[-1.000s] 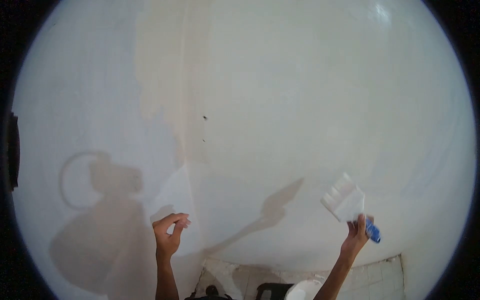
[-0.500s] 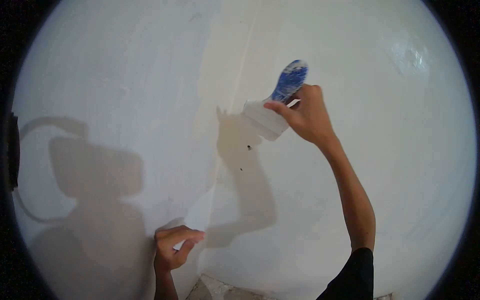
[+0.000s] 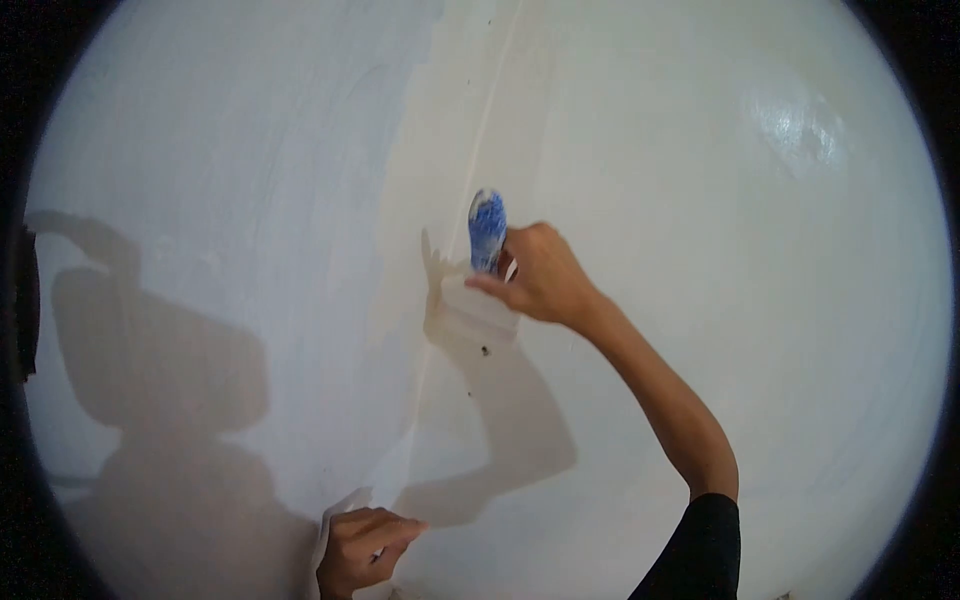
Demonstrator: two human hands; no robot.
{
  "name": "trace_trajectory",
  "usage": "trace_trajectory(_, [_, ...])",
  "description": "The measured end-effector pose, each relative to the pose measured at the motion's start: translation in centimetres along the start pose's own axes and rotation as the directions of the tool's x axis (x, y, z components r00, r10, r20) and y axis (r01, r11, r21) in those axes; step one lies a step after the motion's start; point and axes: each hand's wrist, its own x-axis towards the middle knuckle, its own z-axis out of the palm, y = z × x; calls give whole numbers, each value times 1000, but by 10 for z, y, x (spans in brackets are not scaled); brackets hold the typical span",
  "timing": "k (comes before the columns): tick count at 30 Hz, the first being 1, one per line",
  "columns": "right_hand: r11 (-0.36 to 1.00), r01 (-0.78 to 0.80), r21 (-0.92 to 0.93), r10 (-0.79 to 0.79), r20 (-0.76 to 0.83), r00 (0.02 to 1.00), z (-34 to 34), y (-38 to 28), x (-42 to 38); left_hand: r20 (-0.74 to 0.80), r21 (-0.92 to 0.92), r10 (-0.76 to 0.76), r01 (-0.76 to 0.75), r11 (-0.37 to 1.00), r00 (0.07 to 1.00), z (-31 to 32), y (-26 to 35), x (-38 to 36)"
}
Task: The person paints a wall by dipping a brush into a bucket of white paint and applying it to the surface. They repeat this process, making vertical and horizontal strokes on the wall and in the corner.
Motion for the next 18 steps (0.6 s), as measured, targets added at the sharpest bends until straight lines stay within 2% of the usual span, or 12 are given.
trace_trajectory(4, [998,25,54,-28,61,998,16,50,11,-107,-32,119,-123,992,987,34,-28,38])
trace_trajectory(6, [994,99,42,-98,-41,994,2,57,25,-119,-37,166,-171,985,979,41,-29,48])
trace_trajectory(8, [985,175,-9,-174,-151,973,-24,63,49,-107,-43,141,-147,988,984,46,-32,58])
trace_trajectory(12, [897,285,-338,-373,-232,898,-98,85,113,-93,16,102,-101,995,990,57,-44,73])
trace_trajectory(14, [857,192,-479,-356,-280,891,-123,94,144,-145,7,57,-57,998,988,61,-63,73])
trace_trajectory(16, [786,311,-534,-562,-408,719,-151,115,184,-167,-25,55,-59,998,984,61,-68,74])
trace_trajectory(17, [867,175,-466,-375,-381,845,-161,62,173,-162,-56,73,-83,995,984,59,-71,74])
trace_trajectory(18, [853,156,-498,-392,-414,822,-163,62,181,-157,-87,91,-105,991,983,56,-75,74])
